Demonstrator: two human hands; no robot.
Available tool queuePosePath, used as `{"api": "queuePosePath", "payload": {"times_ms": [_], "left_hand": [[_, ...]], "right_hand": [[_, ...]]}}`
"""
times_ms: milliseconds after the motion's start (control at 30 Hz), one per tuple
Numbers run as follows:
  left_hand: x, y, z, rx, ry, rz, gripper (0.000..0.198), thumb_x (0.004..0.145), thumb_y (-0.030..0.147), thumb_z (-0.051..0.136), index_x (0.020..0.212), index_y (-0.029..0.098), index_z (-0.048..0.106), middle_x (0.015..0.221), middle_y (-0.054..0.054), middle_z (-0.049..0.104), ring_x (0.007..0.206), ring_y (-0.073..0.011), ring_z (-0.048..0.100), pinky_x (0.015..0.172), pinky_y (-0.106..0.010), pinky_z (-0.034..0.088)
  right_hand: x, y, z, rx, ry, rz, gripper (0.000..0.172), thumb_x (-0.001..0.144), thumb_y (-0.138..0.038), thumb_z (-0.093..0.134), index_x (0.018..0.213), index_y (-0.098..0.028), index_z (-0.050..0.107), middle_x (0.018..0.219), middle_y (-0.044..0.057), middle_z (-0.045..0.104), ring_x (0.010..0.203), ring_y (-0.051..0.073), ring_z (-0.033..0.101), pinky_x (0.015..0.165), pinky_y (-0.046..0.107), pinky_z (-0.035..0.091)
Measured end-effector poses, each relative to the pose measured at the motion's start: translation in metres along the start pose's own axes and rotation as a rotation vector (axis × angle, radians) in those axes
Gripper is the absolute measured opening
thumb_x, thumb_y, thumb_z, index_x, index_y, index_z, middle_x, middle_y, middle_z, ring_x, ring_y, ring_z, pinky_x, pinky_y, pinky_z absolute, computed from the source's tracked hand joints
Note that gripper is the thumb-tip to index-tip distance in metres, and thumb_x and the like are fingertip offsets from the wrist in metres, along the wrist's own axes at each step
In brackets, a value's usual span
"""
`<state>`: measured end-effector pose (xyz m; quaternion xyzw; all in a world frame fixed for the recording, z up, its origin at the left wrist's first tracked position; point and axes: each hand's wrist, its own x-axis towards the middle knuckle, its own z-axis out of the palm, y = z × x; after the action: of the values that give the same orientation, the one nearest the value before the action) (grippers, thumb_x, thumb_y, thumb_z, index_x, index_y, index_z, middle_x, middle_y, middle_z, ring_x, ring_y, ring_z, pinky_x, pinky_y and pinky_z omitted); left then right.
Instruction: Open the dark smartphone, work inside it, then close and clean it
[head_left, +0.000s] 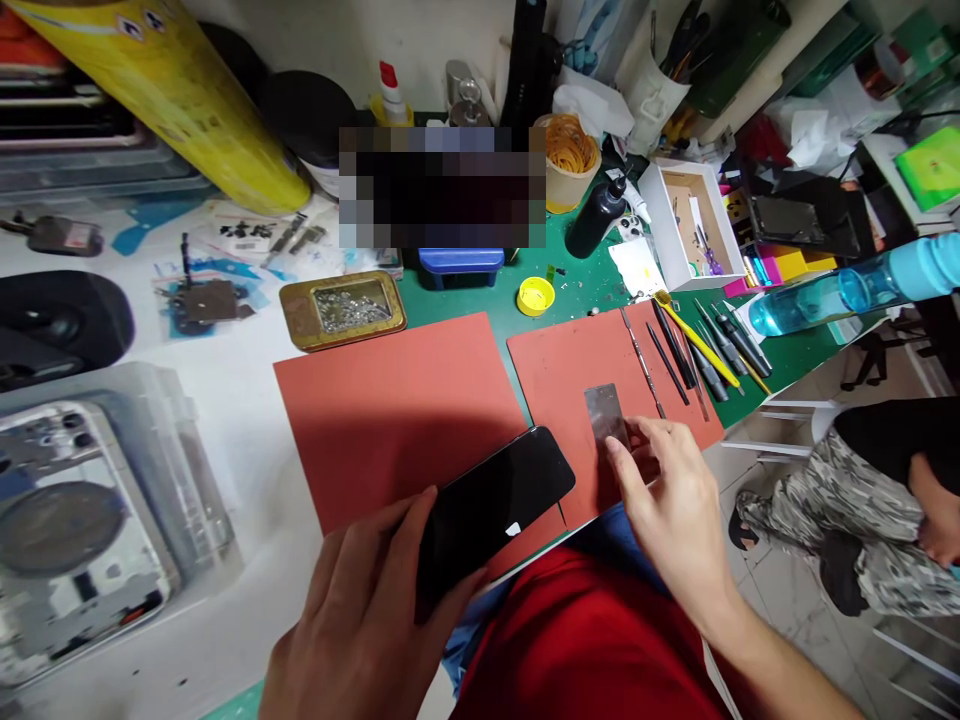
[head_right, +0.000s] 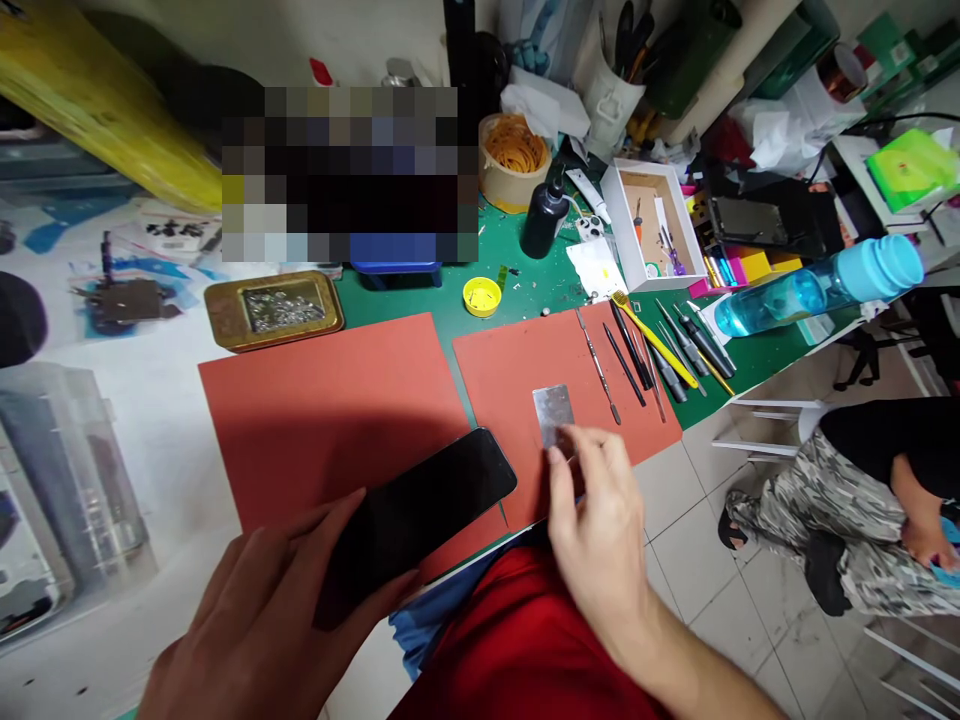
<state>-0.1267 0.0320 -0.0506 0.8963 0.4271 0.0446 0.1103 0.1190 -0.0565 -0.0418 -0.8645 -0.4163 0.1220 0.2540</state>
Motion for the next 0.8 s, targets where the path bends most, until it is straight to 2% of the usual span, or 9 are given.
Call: {"api": "queuePosePath", "payload": {"times_ms": [67, 133, 233, 367, 467, 567, 633, 733, 800], "left_hand": [[0.0, 0.0, 0.0, -0.019, 0.001, -0.012, 0.051, 0.108, 0.043, 0.06, 0.154, 0.021, 0.055, 0.13, -0.015, 0.074, 0.117, -0.035, 0.075, 0.047, -0.031, 0.058], [-0.001, 0.0, 0.002, -0.04, 0.017, -0.007, 0.054, 0.108, 0.046, 0.061, 0.155, 0.02, 0.054, 0.13, -0.016, 0.074, 0.118, -0.0367, 0.075, 0.048, -0.033, 0.06], [-0.003, 0.0, 0.005, -0.056, 0.053, 0.007, 0.056, 0.107, 0.048, 0.064, 0.154, 0.019, 0.055, 0.129, -0.018, 0.074, 0.117, -0.0372, 0.075, 0.05, -0.034, 0.062], [-0.005, 0.0, 0.01, -0.059, 0.085, 0.004, 0.051, 0.108, 0.042, 0.063, 0.152, 0.019, 0.055, 0.132, -0.018, 0.073, 0.119, -0.0359, 0.075, 0.055, -0.033, 0.063], [-0.006, 0.0, 0.012, -0.062, 0.095, 0.0, 0.05, 0.108, 0.042, 0.063, 0.153, 0.02, 0.055, 0.133, -0.017, 0.073, 0.12, -0.0361, 0.074, 0.055, -0.034, 0.062], [-0.007, 0.0, 0.014, -0.078, 0.113, 0.003, 0.052, 0.107, 0.046, 0.064, 0.151, 0.019, 0.058, 0.134, -0.017, 0.073, 0.119, -0.0367, 0.074, 0.058, -0.035, 0.062], [-0.007, 0.0, 0.015, -0.074, 0.125, 0.004, 0.052, 0.107, 0.046, 0.066, 0.15, 0.018, 0.059, 0.133, -0.017, 0.074, 0.119, -0.036, 0.075, 0.06, -0.035, 0.062], [-0.006, -0.001, 0.016, -0.064, 0.152, 0.018, 0.052, 0.107, 0.044, 0.067, 0.149, 0.015, 0.058, 0.131, -0.017, 0.074, 0.117, -0.0347, 0.075, 0.07, -0.037, 0.064], [-0.006, -0.001, 0.017, -0.067, 0.162, 0.03, 0.052, 0.107, 0.043, 0.067, 0.15, 0.015, 0.057, 0.131, -0.017, 0.074, 0.116, -0.0348, 0.074, 0.077, -0.04, 0.065]], "right_hand": [[0.015, 0.012, -0.001, -0.149, -0.024, 0.06, 0.033, 0.106, -0.048, 0.066, 0.122, -0.02, 0.074, 0.11, 0.011, 0.073, 0.084, 0.026, 0.072, 0.076, 0.042, 0.058], [0.026, 0.02, 0.001, -0.225, -0.077, 0.107, 0.038, 0.099, -0.052, 0.074, 0.117, -0.019, 0.075, 0.107, 0.012, 0.073, 0.079, 0.026, 0.07, 0.071, 0.041, 0.053], [0.034, 0.023, 0.004, -0.208, -0.073, 0.164, 0.037, 0.092, -0.05, 0.08, 0.11, -0.018, 0.075, 0.103, 0.01, 0.076, 0.08, 0.027, 0.072, 0.073, 0.04, 0.05], [0.043, 0.02, 0.004, -0.137, -0.096, 0.265, 0.043, 0.084, -0.046, 0.084, 0.117, -0.02, 0.074, 0.094, 0.005, 0.079, 0.079, 0.026, 0.073, 0.072, 0.037, 0.048], [0.05, 0.019, 0.002, -0.077, -0.162, 0.335, 0.031, 0.08, -0.045, 0.086, 0.097, -0.023, 0.071, 0.084, 0.001, 0.075, 0.073, 0.023, 0.07, 0.067, 0.034, 0.044], [0.054, 0.021, 0.001, -0.088, -0.153, 0.366, 0.034, 0.075, -0.044, 0.091, 0.083, -0.025, 0.064, 0.079, -0.001, 0.073, 0.067, 0.021, 0.064, 0.064, 0.032, 0.04], [0.054, 0.023, 0.0, 0.002, -0.134, 0.382, 0.033, 0.075, -0.041, 0.091, 0.089, -0.025, 0.066, 0.076, -0.002, 0.073, 0.063, 0.019, 0.062, 0.061, 0.031, 0.041], [0.048, 0.022, -0.003, 0.279, -0.139, 0.359, 0.034, 0.08, -0.039, 0.088, 0.106, -0.021, 0.074, 0.078, 0.0, 0.076, 0.063, 0.018, 0.066, 0.06, 0.031, 0.047], [0.04, 0.019, -0.005, 0.434, -0.168, 0.333, 0.031, 0.086, -0.043, 0.085, 0.105, -0.019, 0.08, 0.076, 0.002, 0.078, 0.061, 0.018, 0.067, 0.057, 0.03, 0.049]]}}
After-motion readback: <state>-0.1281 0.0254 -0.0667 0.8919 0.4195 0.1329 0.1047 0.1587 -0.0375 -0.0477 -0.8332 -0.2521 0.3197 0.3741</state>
